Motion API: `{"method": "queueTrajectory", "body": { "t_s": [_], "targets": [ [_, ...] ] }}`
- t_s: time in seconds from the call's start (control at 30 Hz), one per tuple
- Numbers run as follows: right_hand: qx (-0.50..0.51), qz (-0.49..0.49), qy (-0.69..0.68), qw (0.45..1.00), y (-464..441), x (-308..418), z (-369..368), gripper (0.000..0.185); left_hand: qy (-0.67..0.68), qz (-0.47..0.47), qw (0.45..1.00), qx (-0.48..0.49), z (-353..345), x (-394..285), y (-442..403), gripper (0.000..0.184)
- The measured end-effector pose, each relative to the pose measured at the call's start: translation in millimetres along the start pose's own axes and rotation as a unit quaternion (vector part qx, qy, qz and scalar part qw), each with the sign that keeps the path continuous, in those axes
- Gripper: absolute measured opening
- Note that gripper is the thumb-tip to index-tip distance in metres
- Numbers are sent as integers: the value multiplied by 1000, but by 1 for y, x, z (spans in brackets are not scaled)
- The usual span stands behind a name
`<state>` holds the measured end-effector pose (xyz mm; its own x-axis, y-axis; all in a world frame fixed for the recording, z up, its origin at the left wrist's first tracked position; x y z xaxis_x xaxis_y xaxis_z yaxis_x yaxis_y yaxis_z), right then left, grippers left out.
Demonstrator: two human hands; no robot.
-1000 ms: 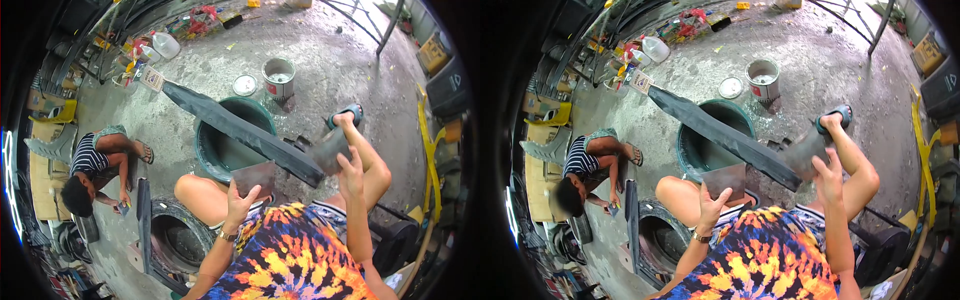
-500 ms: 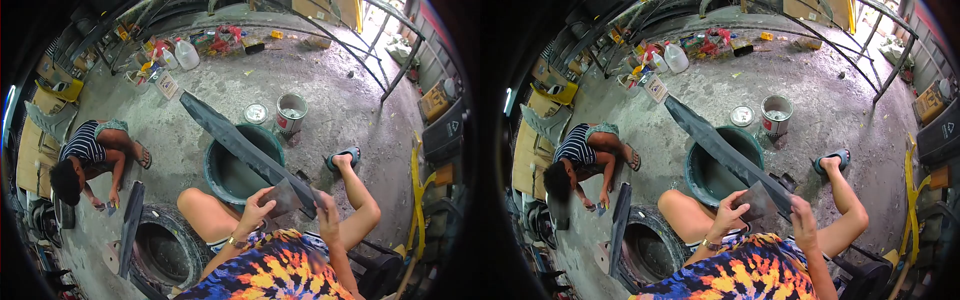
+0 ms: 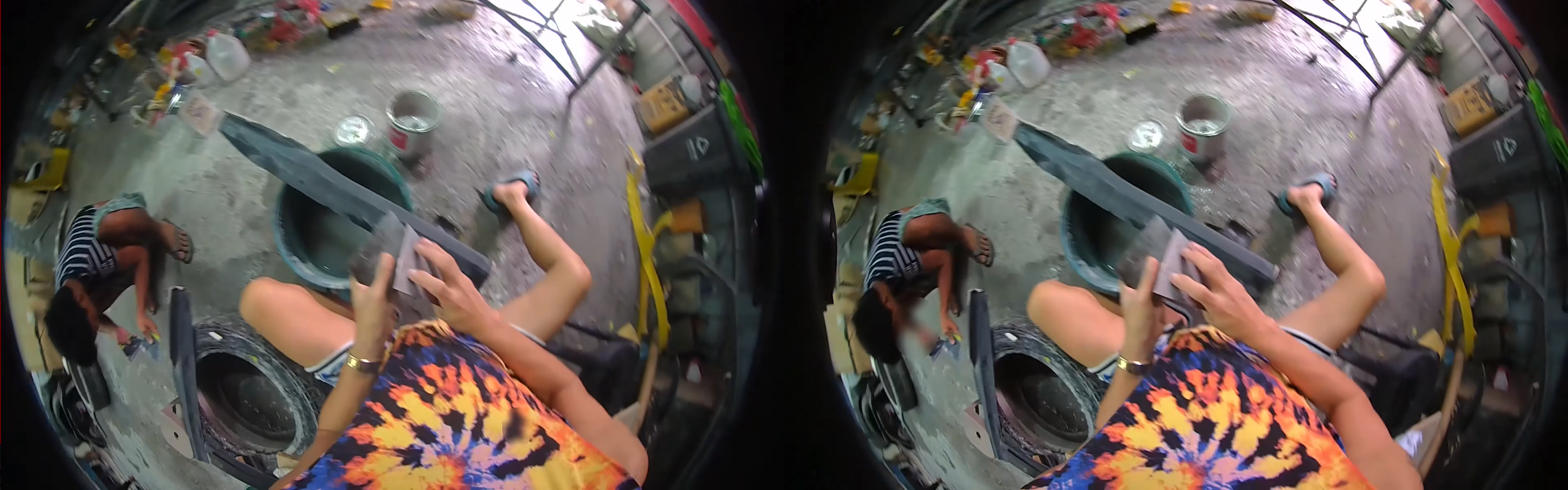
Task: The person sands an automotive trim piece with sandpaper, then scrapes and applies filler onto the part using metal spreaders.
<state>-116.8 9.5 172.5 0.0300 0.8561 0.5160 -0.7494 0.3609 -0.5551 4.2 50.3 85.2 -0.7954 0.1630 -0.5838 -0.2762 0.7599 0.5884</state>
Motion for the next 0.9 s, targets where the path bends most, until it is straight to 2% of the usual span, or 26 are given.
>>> {"method": "queueTrajectory", "body": {
  "t_s": [0.13, 0.27, 0.3, 0.4, 0.43, 0.5, 0.6, 0.67, 0.77, 0.87, 0.9],
  "targets": [
    [9, 22, 70, 997, -1, -5, -1, 70, 33, -27, 998, 43, -10, -14, 0, 34],
    [18, 14, 88, 996, -1, -15, 2, 70, 26, -20, 998, 49, -3, -17, 1, 40],
    [21, -6, 60, 998, 3, -27, 3, 62, 32, -23, 998, 52, -1, -20, 3, 40],
    [186, -59, 115, 974, 22, -51, -10, 53, 8, -48, 995, 89, -22, -43, 25, 35],
    [186, -93, 109, 972, 22, -56, -1, 46, -6, -55, 994, 92, -23, -49, 25, 34],
    [134, -119, 155, 972, 15, -71, 32, 47, -49, -70, 994, 65, -14, -67, 11, 30],
    [76, -134, 197, 968, 1, -75, 71, 50, -48, -138, 989, 20, 18, -119, -25, 34],
    [83, -182, 141, 969, 1, -84, 77, 52, 22, -189, 979, -75, 47, -176, -48, 44],
    [133, -208, 144, 958, -9, -96, 63, 52, 95, -271, 957, -24, 61, -251, -94, 48],
    [34, -270, -25, 962, -23, -121, 41, 50, 140, -305, 941, -40, 82, -266, -133, 50],
    [-58, -343, -132, 928, -15, -140, 29, 48, 157, -305, 938, -45, 93, -260, -144, 49]
  ]
}}
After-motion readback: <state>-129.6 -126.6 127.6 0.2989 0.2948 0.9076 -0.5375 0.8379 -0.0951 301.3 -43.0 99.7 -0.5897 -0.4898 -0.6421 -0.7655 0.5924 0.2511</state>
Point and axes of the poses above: each hand's wrist, its own y-axis away from the middle knuckle, its own z-axis out of the back of the hand, x = y × z, the point moved 10 cm from there along -y, towards the middle knuckle, and after that the axes turned 12 degrees about z, right-handed, at the moved point
